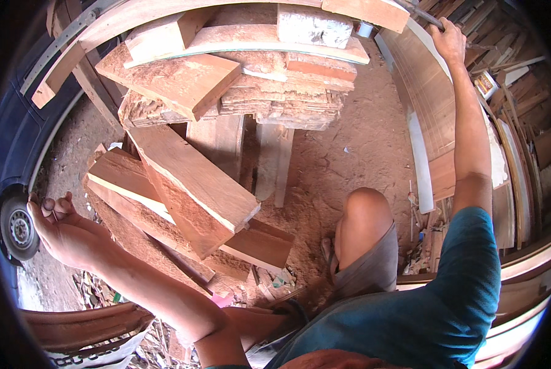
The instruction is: The person assembles a wooden door or panel by hand, using a hammer to fit wooden planks into a frame. They measure the structure with a tape measure and use a power drill to secure components. The person works on a dirt floor in an outdoor or semi-outdoor area, handling various wooden pieces and tools.
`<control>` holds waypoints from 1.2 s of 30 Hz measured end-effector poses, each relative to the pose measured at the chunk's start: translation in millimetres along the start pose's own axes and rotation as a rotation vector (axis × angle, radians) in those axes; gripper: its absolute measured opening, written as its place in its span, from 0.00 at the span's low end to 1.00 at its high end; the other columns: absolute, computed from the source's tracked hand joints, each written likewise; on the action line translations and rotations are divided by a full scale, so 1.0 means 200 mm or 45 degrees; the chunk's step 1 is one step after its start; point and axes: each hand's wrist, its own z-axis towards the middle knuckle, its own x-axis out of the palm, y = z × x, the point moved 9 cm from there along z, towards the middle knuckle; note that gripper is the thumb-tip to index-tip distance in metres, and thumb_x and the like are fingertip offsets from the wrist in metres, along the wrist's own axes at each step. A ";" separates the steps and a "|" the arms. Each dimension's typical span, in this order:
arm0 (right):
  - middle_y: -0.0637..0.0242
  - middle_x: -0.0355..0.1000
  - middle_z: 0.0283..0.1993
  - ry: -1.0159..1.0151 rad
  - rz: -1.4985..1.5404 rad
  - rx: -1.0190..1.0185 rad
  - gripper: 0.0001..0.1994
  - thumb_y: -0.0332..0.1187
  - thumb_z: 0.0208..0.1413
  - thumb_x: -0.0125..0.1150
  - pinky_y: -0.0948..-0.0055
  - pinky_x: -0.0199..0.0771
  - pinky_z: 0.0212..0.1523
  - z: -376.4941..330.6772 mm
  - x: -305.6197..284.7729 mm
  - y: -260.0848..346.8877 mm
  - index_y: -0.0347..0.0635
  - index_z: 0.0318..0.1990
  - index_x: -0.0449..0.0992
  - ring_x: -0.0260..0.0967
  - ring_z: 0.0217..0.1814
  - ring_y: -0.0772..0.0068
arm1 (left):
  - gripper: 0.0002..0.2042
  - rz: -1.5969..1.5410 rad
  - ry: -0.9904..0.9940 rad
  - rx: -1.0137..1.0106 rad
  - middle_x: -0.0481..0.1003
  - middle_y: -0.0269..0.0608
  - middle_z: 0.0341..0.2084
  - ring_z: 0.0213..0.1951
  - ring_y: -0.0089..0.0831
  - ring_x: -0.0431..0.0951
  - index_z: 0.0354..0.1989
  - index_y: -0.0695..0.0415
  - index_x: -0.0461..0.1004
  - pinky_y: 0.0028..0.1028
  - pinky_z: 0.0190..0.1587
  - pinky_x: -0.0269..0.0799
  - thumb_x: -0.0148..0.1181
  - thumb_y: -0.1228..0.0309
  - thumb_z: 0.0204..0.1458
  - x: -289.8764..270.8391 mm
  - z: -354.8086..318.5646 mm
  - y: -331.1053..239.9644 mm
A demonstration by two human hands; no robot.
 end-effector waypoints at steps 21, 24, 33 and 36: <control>0.54 0.79 0.46 0.725 1.001 -0.493 0.27 0.50 0.70 0.42 0.64 0.71 0.53 0.13 -0.72 1.41 0.32 0.45 0.80 0.74 0.48 0.64 | 0.13 -0.174 0.016 -0.035 0.71 0.35 0.27 0.27 0.22 0.72 0.47 0.66 0.76 0.24 0.38 0.73 0.56 0.68 0.63 0.17 -0.11 -0.02; 0.55 0.79 0.46 0.618 1.114 -0.649 0.24 0.47 0.68 0.48 0.67 0.71 0.51 0.07 -0.85 1.42 0.31 0.43 0.81 0.74 0.48 0.68 | 0.14 -0.056 0.023 -0.018 0.71 0.37 0.31 0.32 0.27 0.75 0.52 0.66 0.74 0.27 0.42 0.76 0.50 0.69 0.65 0.13 -0.07 -0.01; 0.62 0.80 0.28 0.834 0.862 -0.508 0.13 0.40 0.54 0.67 0.72 0.75 0.35 -0.03 -1.08 1.53 0.37 0.35 0.85 0.75 0.30 0.75 | 0.14 -0.138 0.068 -0.047 0.72 0.38 0.32 0.32 0.27 0.75 0.52 0.66 0.74 0.29 0.43 0.75 0.50 0.70 0.64 0.17 -0.10 0.02; 0.60 0.80 0.32 0.828 0.719 -0.447 0.13 0.39 0.54 0.66 0.72 0.74 0.37 -0.06 -1.12 1.54 0.37 0.35 0.85 0.75 0.34 0.73 | 0.14 -0.069 0.079 0.019 0.72 0.39 0.33 0.33 0.29 0.75 0.51 0.66 0.74 0.30 0.45 0.75 0.51 0.71 0.64 0.14 -0.08 0.02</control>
